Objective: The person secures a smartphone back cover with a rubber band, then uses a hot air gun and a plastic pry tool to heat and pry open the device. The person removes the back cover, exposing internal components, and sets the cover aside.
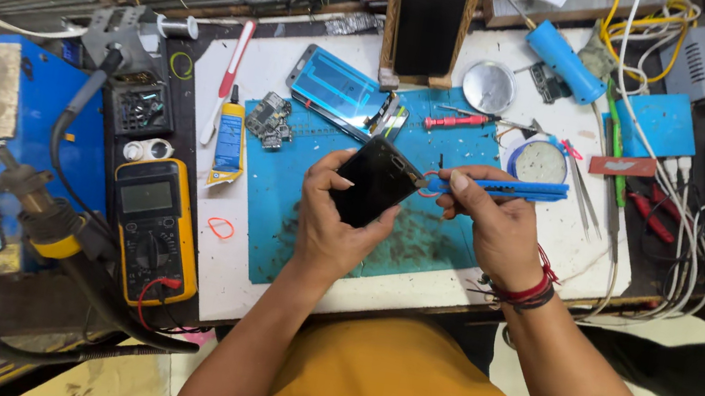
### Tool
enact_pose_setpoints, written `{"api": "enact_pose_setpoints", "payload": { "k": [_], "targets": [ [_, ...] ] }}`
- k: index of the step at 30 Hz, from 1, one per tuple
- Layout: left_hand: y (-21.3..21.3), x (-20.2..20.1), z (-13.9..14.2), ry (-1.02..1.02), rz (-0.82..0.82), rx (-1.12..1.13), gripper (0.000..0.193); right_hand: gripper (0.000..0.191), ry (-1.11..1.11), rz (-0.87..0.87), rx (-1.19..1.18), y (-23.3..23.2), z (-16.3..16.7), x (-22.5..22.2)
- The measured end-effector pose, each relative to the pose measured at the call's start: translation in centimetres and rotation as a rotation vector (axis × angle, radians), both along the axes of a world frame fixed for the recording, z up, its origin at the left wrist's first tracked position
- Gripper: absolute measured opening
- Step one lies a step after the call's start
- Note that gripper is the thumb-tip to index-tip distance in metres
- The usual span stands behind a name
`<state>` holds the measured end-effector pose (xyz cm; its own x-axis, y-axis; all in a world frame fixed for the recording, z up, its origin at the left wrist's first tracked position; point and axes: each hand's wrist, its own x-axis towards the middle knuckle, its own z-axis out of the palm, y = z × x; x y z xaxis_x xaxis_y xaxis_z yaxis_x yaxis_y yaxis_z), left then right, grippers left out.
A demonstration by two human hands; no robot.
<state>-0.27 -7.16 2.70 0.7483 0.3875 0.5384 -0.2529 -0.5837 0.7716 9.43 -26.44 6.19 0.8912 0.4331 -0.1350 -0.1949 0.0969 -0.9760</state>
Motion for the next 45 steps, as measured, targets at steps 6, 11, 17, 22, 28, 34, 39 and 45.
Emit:
{"api": "enact_pose_setpoints", "payload": {
  "k": [6,11,17,22,28,34,39,45],
  "targets": [
    [-0.9,0.8,-0.3,-0.161,-0.018,0.072,0.072,0.025,-0.116,0.059,-0.018,0.6,1.7,-0.6],
    [-1.0,0.0,0.4,-0.129,0.034,0.299,0.063,0.023,-0.178,0.088,-0.086,0.8,2.4,-1.1],
    [-0.3,-0.5,1.7,-0.060,-0.013,0.365,0.050,0.021,-0.212,0.127,-0.083,1.1,2.9,-1.6],
    [-0.1,-0.9,3.0,-0.019,-0.024,0.402,0.048,0.019,-0.230,0.174,-0.073,1.0,3.3,-1.9],
    [0.3,-1.7,4.5,0.143,0.003,0.373,0.046,0.015,-0.669,0.101,-0.176,1.0,3.3,-3.1],
    [0.4,-2.0,5.0,0.151,-0.005,0.393,0.043,0.029,-1.171,0.150,-0.233,0.7,3.6,-3.5],
    [0.3,-2.0,5.0,0.152,-0.018,0.380,0.042,0.034,-1.221,0.186,-0.281,0.6,3.8,-3.3],
    [0.3,-2.1,5.0,0.145,-0.022,0.383,0.042,0.034,-1.255,0.182,-0.309,1.0,3.9,-3.4]
  ]
}}
